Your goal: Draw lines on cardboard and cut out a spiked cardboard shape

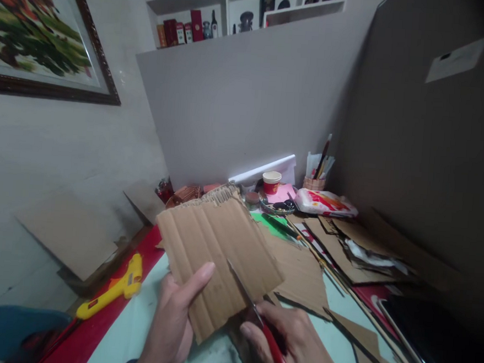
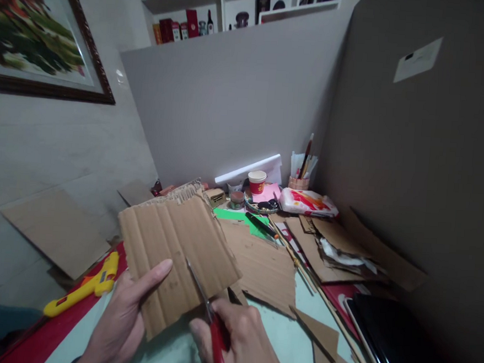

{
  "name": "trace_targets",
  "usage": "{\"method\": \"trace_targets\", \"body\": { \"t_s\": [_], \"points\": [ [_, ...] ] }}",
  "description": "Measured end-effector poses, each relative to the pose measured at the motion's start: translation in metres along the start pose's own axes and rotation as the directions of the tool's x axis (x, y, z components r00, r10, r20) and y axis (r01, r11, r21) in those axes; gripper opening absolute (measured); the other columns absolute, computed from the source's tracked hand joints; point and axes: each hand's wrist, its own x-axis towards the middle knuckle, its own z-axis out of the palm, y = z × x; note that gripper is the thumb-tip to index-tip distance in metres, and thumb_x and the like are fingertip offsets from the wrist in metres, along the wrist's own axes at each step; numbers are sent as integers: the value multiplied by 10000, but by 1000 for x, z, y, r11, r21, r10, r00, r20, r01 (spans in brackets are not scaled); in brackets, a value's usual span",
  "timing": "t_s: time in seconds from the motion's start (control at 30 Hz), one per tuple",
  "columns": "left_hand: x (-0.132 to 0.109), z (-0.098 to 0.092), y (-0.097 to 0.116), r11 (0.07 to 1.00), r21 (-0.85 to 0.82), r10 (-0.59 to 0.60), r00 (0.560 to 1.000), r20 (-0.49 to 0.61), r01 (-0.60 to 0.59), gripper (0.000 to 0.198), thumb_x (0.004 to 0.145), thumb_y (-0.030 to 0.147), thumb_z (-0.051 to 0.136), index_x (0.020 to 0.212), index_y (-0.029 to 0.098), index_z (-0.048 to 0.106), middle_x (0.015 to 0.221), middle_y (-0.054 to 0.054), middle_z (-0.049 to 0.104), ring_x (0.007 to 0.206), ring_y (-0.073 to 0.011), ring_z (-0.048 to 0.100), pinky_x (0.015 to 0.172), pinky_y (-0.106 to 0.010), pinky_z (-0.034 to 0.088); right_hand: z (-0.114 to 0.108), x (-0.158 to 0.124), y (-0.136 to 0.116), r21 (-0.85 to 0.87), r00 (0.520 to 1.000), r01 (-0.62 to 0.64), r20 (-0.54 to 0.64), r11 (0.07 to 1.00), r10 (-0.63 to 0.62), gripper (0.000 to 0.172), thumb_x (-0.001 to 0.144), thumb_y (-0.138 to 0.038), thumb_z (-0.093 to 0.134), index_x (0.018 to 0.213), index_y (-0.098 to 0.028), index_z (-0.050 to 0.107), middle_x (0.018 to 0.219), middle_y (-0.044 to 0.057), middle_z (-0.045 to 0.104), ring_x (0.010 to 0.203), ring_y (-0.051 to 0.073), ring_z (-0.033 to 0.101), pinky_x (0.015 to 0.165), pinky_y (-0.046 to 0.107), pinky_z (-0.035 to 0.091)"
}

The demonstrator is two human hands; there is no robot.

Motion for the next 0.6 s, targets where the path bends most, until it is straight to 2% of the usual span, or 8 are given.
{"method": "trace_targets", "body": {
  "t_s": [0.17,0.37,0.47,0.6],
  "points": [
    [1,1,-3,999,-20,-36,999,-34,35,906,624,265,927,1431,147,533,1120,-137,787,1155,-359,704,931,-430,611,6,-1,8,31,997,79,-29,996,-78,385,1033,-443,376,714,-230,404,647,-39,433,564,123,395,569,273,284],
    [2,-2,-1,999,-14,-46,999,-8,46,946,637,271,921,1468,147,485,1093,-145,793,1085,-365,734,872,-445,632,1,-1,-2,82,999,-39,25,996,37,390,917,-516,512,681,-222,416,641,-36,423,594,129,351,553,273,276],
    [1,-4,-2,999,-1,-36,998,44,36,884,691,272,894,1463,134,487,1077,-145,795,1077,-348,739,877,-424,630,-1,-1,-7,156,997,-58,67,986,48,329,884,-498,546,764,-197,491,691,-14,489,618,138,398,555,273,298],
    [0,-6,-2,999,13,-35,998,61,34,822,720,263,877,1439,115,508,1060,-143,796,1054,-336,748,877,-410,631,-3,0,-9,198,995,-29,96,980,10,284,887,-461,559,819,-187,530,704,2,538,646,164,483,588,286,349]
  ]
}}
